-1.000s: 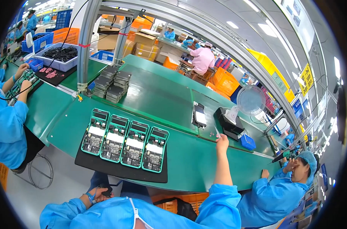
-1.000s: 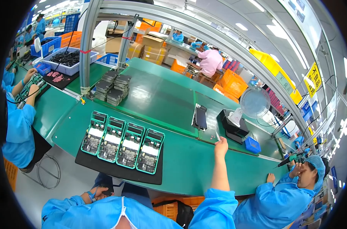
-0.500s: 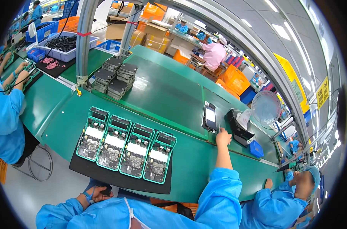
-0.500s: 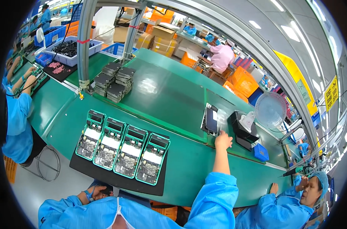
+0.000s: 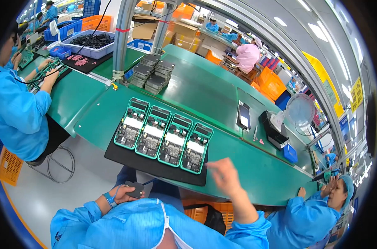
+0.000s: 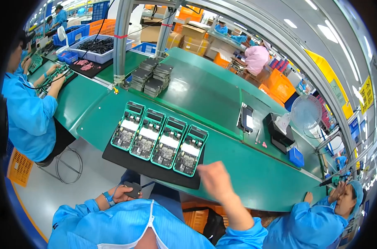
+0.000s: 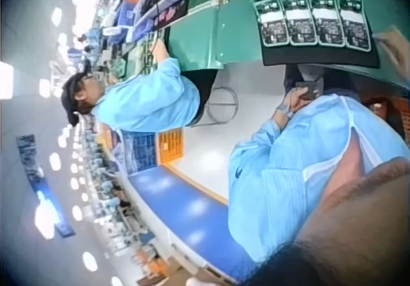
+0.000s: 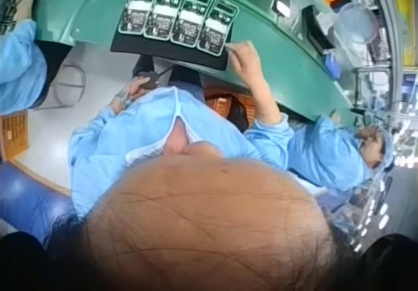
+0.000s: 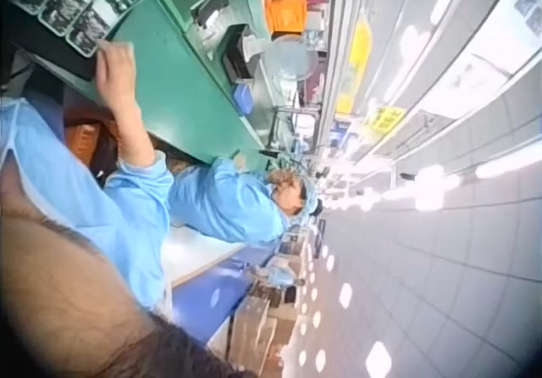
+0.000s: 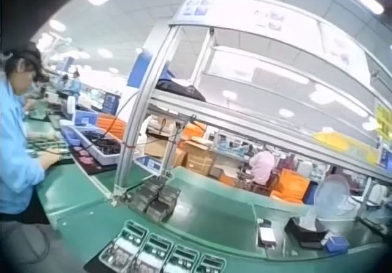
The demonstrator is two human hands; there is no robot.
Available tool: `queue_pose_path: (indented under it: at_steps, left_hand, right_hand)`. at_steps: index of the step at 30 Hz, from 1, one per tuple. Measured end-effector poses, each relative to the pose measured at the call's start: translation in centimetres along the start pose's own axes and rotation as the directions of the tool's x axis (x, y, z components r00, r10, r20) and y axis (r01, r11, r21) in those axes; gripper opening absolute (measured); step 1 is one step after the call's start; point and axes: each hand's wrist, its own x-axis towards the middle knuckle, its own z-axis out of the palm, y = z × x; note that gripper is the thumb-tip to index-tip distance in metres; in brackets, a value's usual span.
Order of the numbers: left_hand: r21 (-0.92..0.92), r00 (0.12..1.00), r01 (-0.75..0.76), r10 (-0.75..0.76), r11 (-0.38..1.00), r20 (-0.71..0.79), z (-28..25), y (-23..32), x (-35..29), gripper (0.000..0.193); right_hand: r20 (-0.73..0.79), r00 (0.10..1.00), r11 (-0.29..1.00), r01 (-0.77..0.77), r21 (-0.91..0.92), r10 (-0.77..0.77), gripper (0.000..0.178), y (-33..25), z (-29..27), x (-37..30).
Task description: The person assembles electronic components into device housings by hand, taking PCBs and batteries from a component tray and inserting them into the housings to create finished assemblies.
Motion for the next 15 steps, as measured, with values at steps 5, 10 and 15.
queue_pose_path:
  at_steps: [5, 10, 15]
  left_hand:
    - [-0.039, 0.995, -0.072, 0.075, 0.997, 0.065, 7.6, 1.6, -5.7, 0.045]
    - [0.128, 0.977, -0.181, 0.164, 0.975, 0.134, 13.6, 2.7, -7.1, 0.044]
    - [0.113, 0.975, -0.119, 0.095, 0.986, 0.201, 16.5, 1.7, -5.1, 0.039]
  right_hand:
    - [0.142, 0.956, 0.956, 0.227, 0.189, -0.255, 0.035, -8.8, 5.6, -2.8]
    - [0.099, 0.969, 0.953, 0.200, 0.228, -0.227, 0.049, -12.8, 7.6, -3.5]
    - [0.103, 0.988, 0.970, 0.091, 0.226, -0.117, 0.056, -12.3, 8.0, -5.0]
